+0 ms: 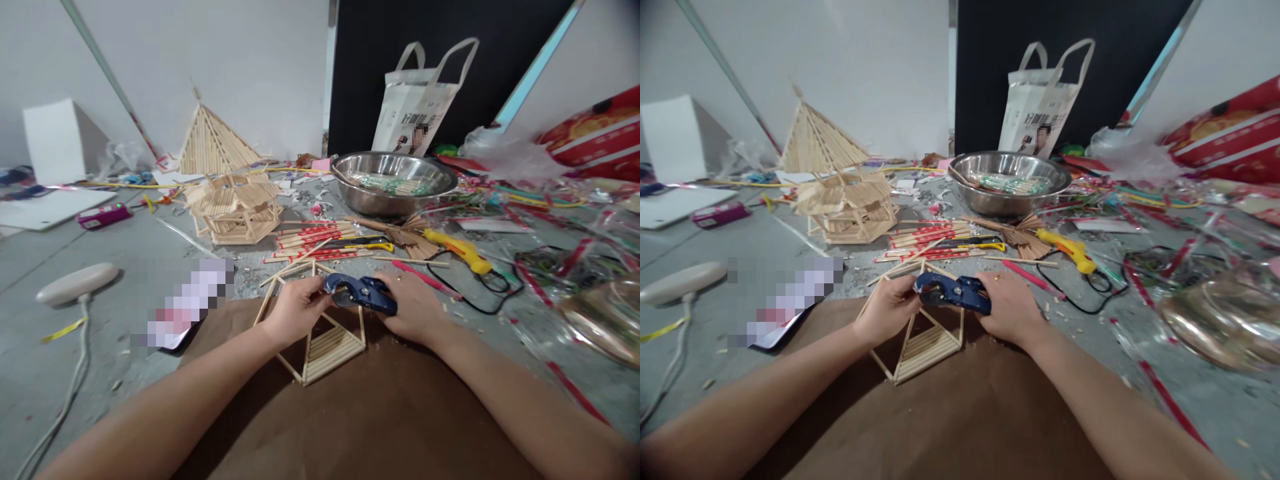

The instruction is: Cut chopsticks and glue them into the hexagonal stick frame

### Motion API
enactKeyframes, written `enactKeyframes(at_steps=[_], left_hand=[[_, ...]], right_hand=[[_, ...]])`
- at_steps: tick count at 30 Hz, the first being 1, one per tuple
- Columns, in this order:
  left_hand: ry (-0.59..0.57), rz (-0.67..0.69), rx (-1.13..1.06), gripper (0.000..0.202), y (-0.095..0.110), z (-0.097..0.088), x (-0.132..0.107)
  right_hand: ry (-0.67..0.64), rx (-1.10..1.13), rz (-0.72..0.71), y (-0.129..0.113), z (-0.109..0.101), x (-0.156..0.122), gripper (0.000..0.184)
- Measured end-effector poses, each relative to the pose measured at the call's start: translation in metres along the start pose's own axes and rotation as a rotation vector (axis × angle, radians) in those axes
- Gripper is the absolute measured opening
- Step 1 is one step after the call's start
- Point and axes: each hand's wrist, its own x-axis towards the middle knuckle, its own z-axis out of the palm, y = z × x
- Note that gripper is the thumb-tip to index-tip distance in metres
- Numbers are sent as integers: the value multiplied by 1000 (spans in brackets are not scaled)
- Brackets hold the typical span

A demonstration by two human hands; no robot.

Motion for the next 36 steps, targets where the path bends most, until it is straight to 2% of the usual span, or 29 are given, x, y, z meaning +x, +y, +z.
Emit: enactKeyframes(at_steps=[18,36], left_hand=[[11,26,36,14,1,-1,0],[-23,-25,22,14,1,0,0]], right_hand=[[-105,15,73,-4,-7,0,33],[-126,3,81,-3,-7,1,26]])
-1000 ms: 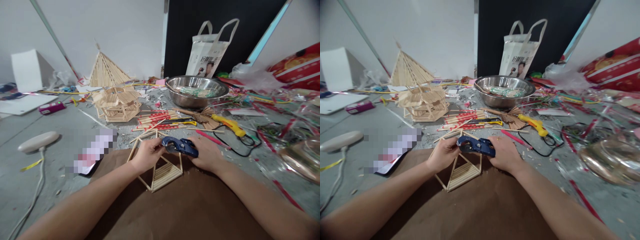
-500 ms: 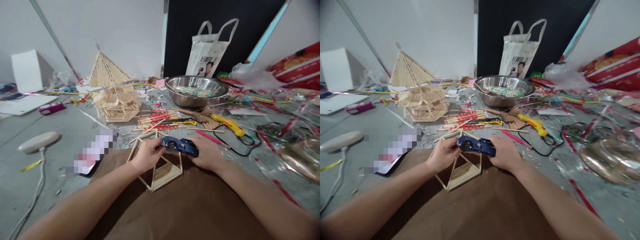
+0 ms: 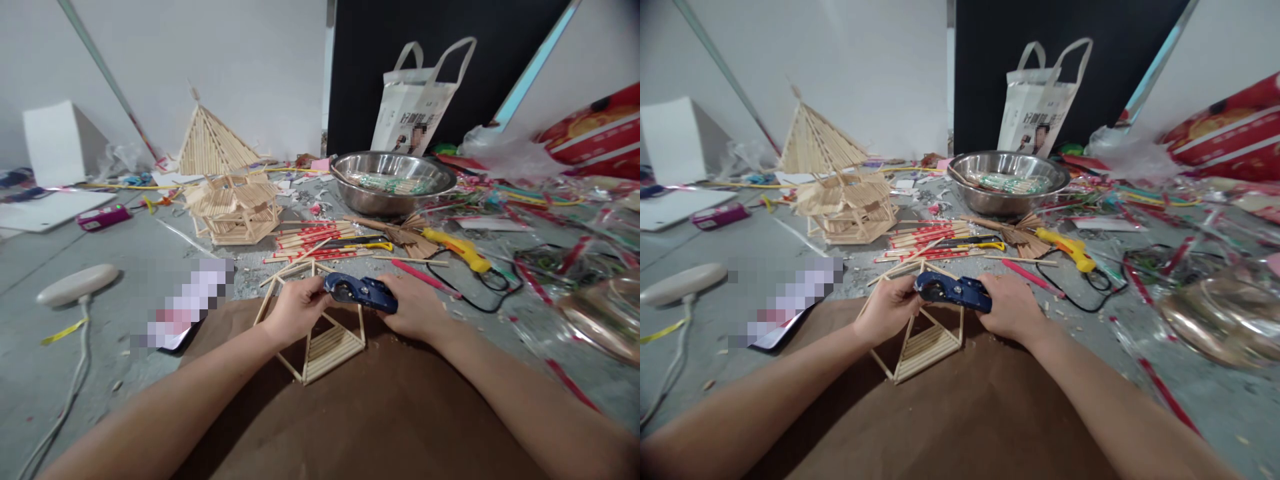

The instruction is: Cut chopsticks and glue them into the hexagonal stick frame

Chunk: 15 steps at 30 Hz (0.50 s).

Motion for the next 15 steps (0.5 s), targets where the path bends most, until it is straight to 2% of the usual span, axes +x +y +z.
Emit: enactKeyframes(at_steps=[10,15], left_hand=[[-20,-25,-29,14,3,-3,1],[23,-19,-63,16,2,-3,4]], right_hand=[[2,-45,31,-1,1,-1,25],[4,-108,97,-5,2,-1,23]])
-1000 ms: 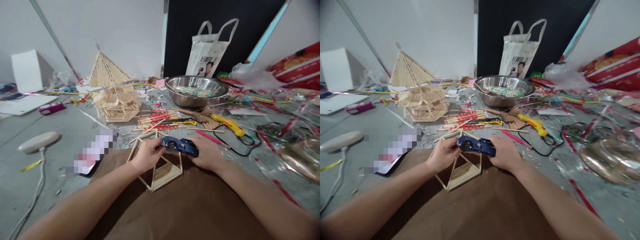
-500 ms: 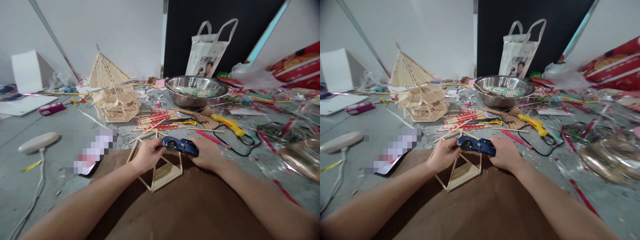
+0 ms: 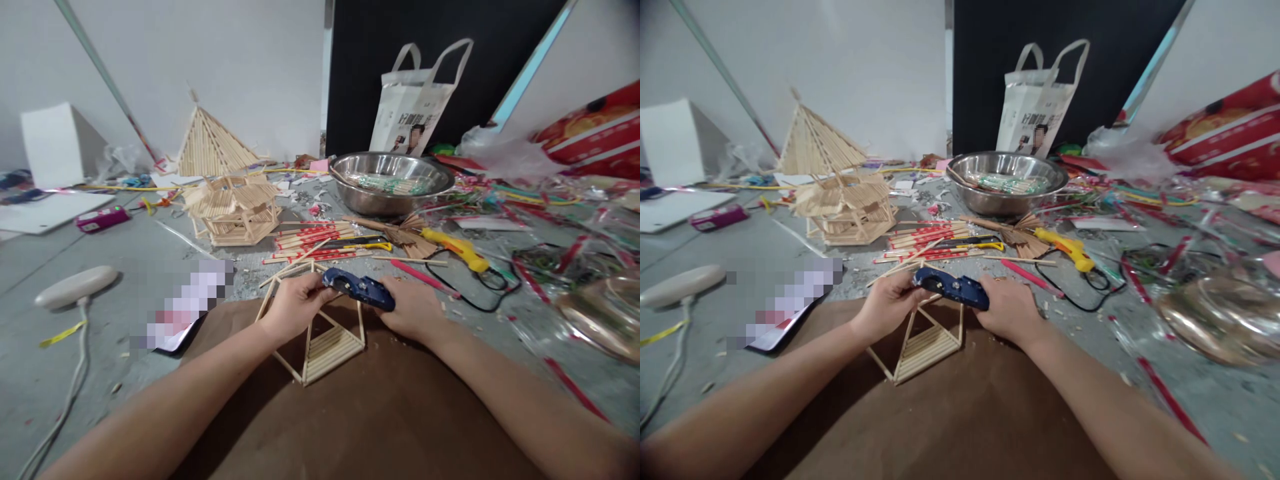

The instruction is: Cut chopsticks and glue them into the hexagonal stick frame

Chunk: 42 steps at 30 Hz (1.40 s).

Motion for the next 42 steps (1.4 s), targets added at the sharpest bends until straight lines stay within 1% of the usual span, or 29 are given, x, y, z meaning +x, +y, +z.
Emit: enactKeyframes(at_steps=[2,7,9,11,16,20,28,32,37,42], left_hand=[[-45,-26,-24,16,0,-2,2],[-262,-130,-10,19,4,-11,6],[-341,-164,43,20,4,-14,7],[-389,-182,116,23,3,-16,8],[-430,-150,235,28,-1,-13,8],[-490,-194,304,27,1,-10,6],[-519,-174,304,22,2,-9,4],[-559,-158,300,21,1,-9,4],[-632,-185,299,21,2,-9,4],[-641,-161,345,21,0,-8,5]], right_hand=[[40,12,21,1,1,1,24],[181,-6,39,13,3,5,36],[180,-40,24,17,4,6,38],[171,-59,2,19,5,7,38],[165,-44,-40,15,4,7,37],[135,-37,-49,13,4,7,40],[127,-27,-77,13,5,9,40],[122,-33,-85,12,5,9,40],[119,-50,-76,11,5,9,41],[101,-60,-79,12,5,9,40]])
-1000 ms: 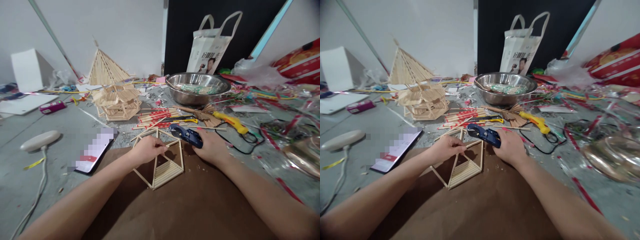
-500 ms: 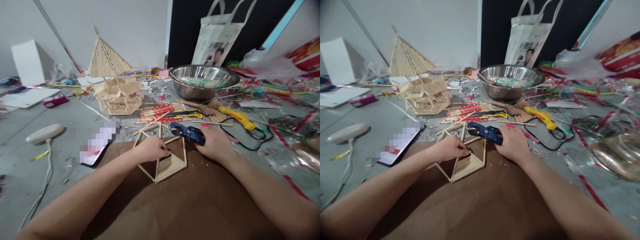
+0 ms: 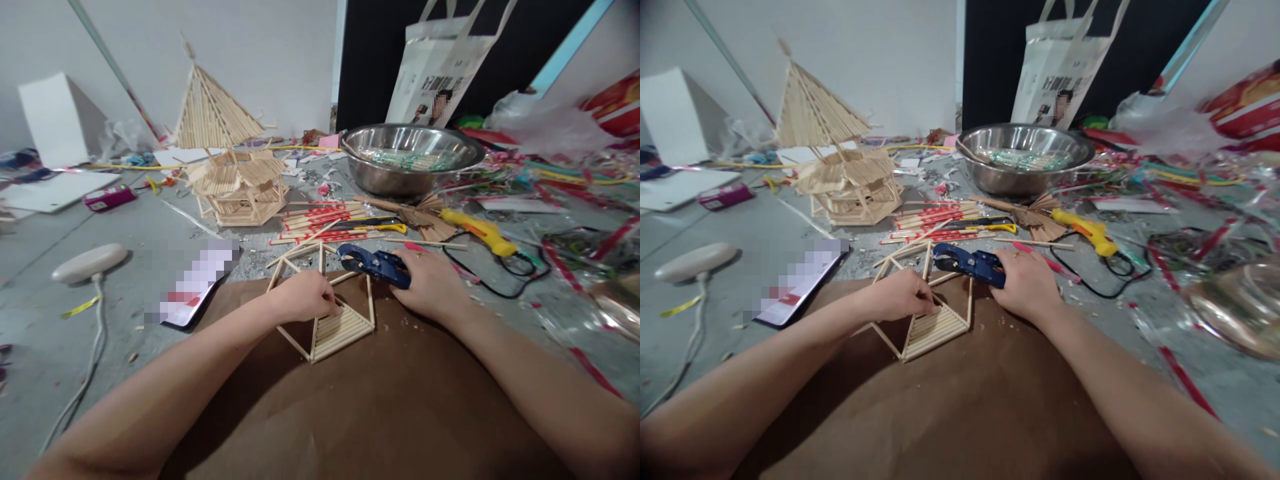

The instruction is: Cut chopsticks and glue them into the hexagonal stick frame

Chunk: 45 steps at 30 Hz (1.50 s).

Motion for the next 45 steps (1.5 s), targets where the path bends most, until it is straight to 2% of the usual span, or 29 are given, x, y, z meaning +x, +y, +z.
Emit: enactKeyframes(at_steps=[6,16,25,35,45], left_hand=[[19,-24,22,21,-2,2,1],[-10,-45,124,30,5,-2,-2],[-6,-56,97,26,6,-1,-3],[-98,55,57,25,0,-6,-3],[-101,29,78,26,-1,-4,-1]], right_hand=[[-35,24,11,-1,-1,0,42],[1,-4,-15,0,2,0,43],[-33,-7,-6,0,1,0,42],[-5,-7,-38,1,2,0,44],[-10,-13,-30,0,1,0,41]])
